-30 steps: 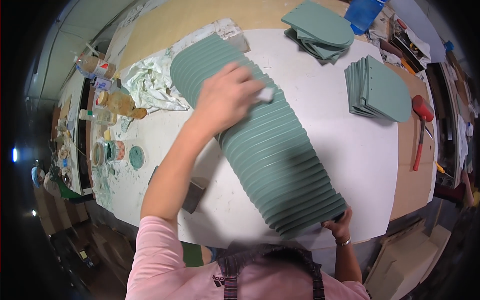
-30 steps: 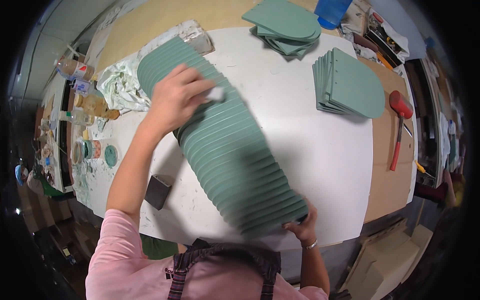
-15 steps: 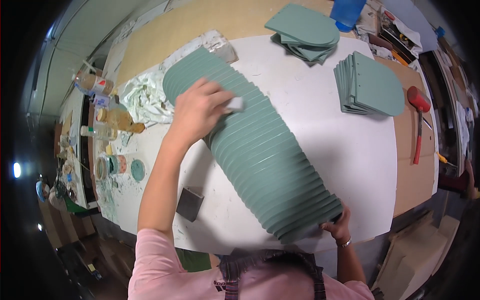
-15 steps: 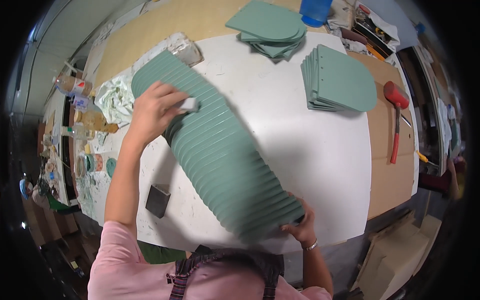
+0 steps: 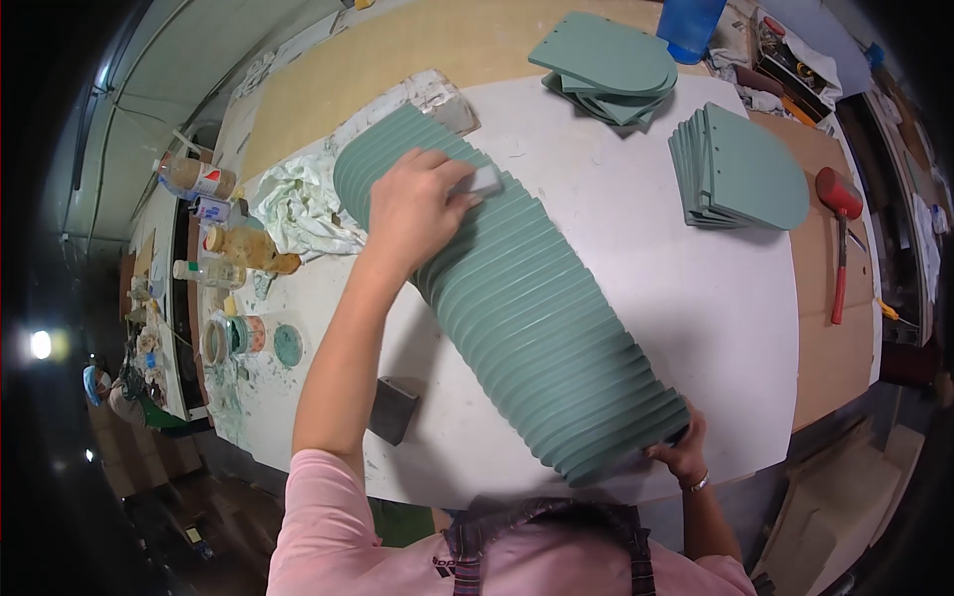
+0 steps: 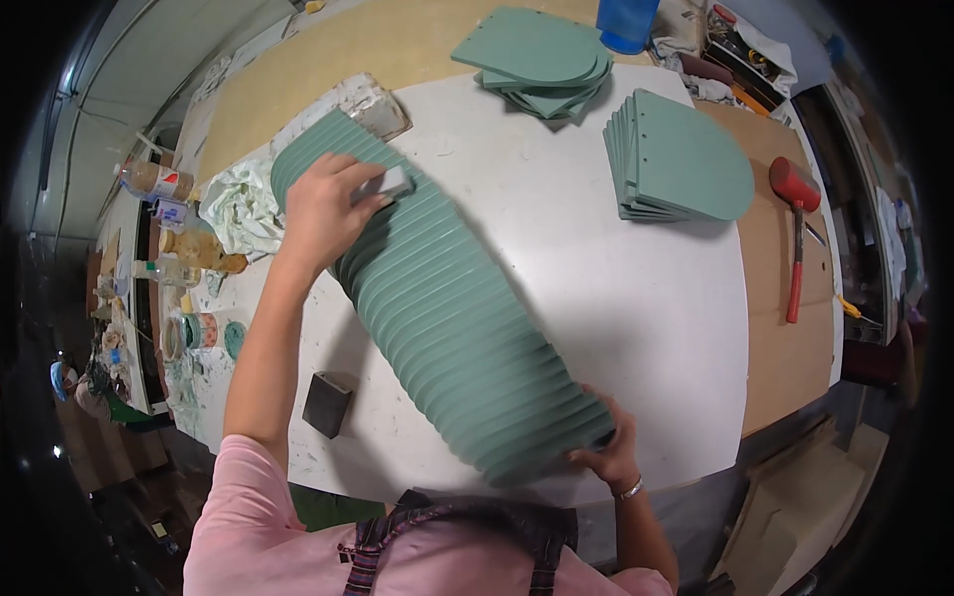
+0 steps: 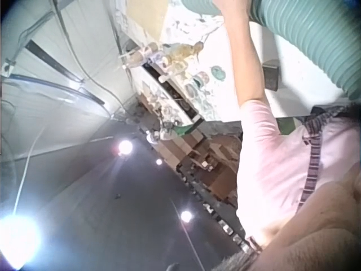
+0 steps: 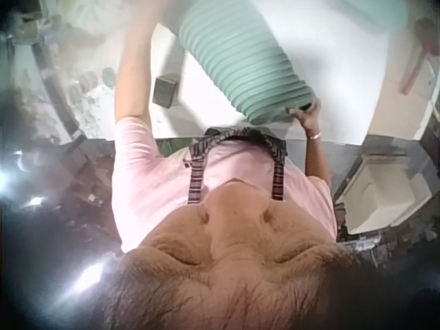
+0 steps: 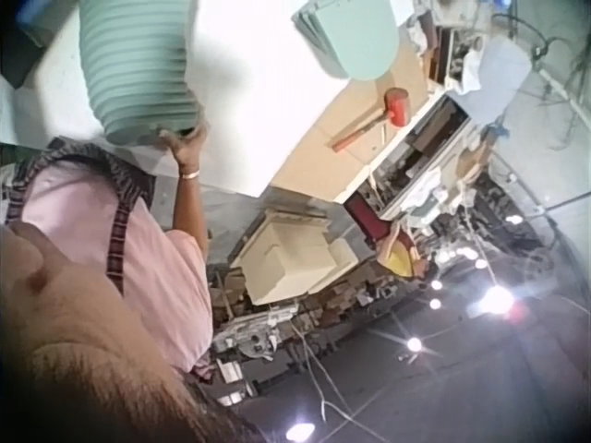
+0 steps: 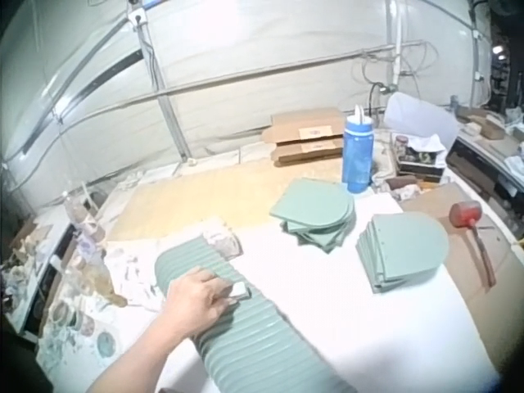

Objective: The person rubs a sanding block against the curved edges of several stacked green foam pieces and wipes the foam dust off with a white cloth.

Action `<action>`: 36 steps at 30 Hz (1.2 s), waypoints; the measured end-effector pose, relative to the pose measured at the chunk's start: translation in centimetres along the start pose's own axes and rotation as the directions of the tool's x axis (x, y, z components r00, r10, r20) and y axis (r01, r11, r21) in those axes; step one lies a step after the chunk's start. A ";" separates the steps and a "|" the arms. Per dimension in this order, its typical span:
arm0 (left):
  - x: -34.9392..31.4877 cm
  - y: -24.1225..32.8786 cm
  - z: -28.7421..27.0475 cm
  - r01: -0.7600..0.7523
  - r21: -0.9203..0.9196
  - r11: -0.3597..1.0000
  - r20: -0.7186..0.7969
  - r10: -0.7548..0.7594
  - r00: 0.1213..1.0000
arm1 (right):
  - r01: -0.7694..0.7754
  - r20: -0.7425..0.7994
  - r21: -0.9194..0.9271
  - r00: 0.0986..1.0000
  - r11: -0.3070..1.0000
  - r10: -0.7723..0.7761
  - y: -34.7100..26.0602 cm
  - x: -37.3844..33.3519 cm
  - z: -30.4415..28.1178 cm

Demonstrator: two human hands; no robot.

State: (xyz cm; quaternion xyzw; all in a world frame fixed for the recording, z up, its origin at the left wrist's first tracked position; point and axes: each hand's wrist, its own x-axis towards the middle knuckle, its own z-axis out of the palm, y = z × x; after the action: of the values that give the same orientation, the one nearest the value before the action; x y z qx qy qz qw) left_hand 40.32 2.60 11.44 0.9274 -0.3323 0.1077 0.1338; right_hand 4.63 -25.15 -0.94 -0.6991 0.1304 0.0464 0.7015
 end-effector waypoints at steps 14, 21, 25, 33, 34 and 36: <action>-10.6 -2.4 1.5 0.418 -0.378 0.826 -0.163 -0.504 0.848 | 0.019 0.020 0.048 1.000 0.999 -0.020 0.4 0.4 0.0; -13.1 -2.3 1.2 0.491 -0.540 0.684 -0.157 -0.655 0.739 | -0.008 0.015 -0.038 1.000 0.999 0.009 1.0 -0.2 -0.2; -9.8 -0.5 2.2 0.396 -0.540 0.742 -0.232 -0.584 0.778 | -0.056 -0.081 -0.072 0.995 0.996 0.050 0.8 -0.6 0.1; -14.7 -2.5 1.9 0.431 -0.475 0.767 -0.287 -0.598 0.748 | 0.035 -0.108 -0.154 0.993 0.987 -0.052 0.6 -0.7 0.1; -12.9 -2.4 1.6 0.369 -0.459 0.808 -0.352 -0.546 0.760 | 0.009 -0.090 -0.188 0.996 0.982 -0.026 0.3 -0.5 0.2; -9.5 -1.7 1.2 0.343 -0.392 0.854 -0.332 -0.479 0.813 | 0.005 -0.084 -0.173 0.996 0.985 -0.020 0.4 -0.3 0.3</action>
State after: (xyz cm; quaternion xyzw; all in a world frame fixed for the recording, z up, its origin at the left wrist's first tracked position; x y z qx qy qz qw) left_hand 34.31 9.06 7.23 0.8990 -0.0976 0.2172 0.3675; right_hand 4.25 -24.76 -1.20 -0.7594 0.1513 0.0233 0.6323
